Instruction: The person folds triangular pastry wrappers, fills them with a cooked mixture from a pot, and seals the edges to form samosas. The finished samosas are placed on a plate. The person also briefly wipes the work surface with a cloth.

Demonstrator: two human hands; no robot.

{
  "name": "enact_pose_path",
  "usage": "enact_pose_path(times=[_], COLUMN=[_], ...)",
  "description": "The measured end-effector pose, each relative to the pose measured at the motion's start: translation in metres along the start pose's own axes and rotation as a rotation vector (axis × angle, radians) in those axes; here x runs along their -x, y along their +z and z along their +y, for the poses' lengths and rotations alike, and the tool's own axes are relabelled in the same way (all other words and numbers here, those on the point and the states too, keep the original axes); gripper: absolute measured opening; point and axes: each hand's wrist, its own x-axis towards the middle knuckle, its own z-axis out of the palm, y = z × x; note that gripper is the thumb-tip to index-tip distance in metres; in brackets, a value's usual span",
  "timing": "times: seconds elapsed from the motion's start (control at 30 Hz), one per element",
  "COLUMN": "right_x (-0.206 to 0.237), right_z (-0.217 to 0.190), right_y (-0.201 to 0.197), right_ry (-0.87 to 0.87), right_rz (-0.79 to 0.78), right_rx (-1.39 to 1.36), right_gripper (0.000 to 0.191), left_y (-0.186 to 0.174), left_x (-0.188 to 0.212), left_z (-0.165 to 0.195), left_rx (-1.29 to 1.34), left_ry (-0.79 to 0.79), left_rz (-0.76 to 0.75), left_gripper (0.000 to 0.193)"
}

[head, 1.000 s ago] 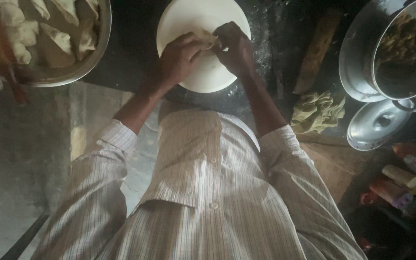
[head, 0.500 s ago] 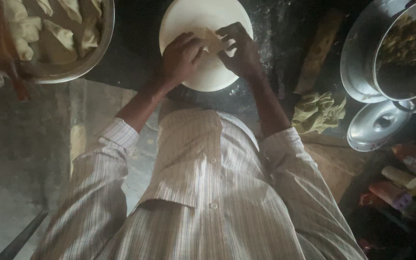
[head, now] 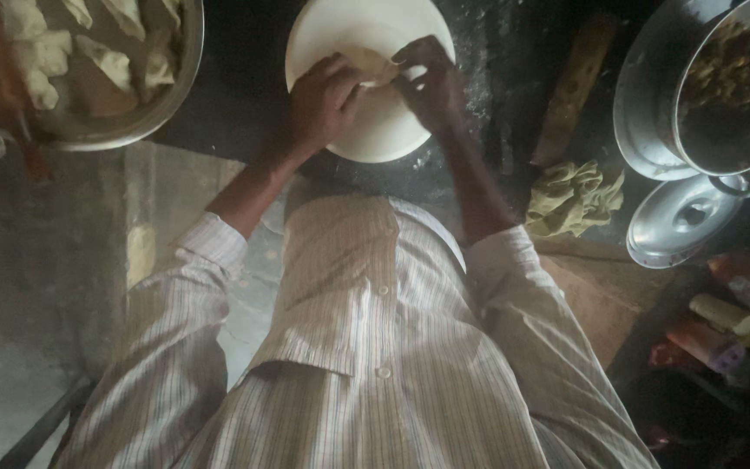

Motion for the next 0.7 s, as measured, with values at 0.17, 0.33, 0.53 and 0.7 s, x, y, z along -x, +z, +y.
enact_pose_path(times=[0.17, 0.33, 0.53, 0.7], right_x=[0.002, 0.013, 0.014, 0.014], right_z=[0.006, 0.01, 0.01, 0.011], right_y=[-0.014, -0.016, -0.02, -0.021], right_ry=[-0.05, -0.181, -0.382, -0.378], right_rz=[-0.068, -0.071, -0.093, -0.092], right_rx=[0.042, 0.307, 0.484, 0.425], right_gripper=[0.016, 0.008, 0.029, 0.019], left_y=[-0.005, -0.008, -0.015, -0.017], left_x=[0.002, 0.006, 0.008, 0.009], left_z=[0.0, -0.004, -0.008, -0.007], left_rx=[0.011, -0.16, -0.178, -0.245], left_ry=[-0.038, 0.075, 0.153, 0.18], left_rz=[-0.027, -0.084, -0.14, -0.168], left_gripper=[0.019, 0.026, 0.031, 0.03])
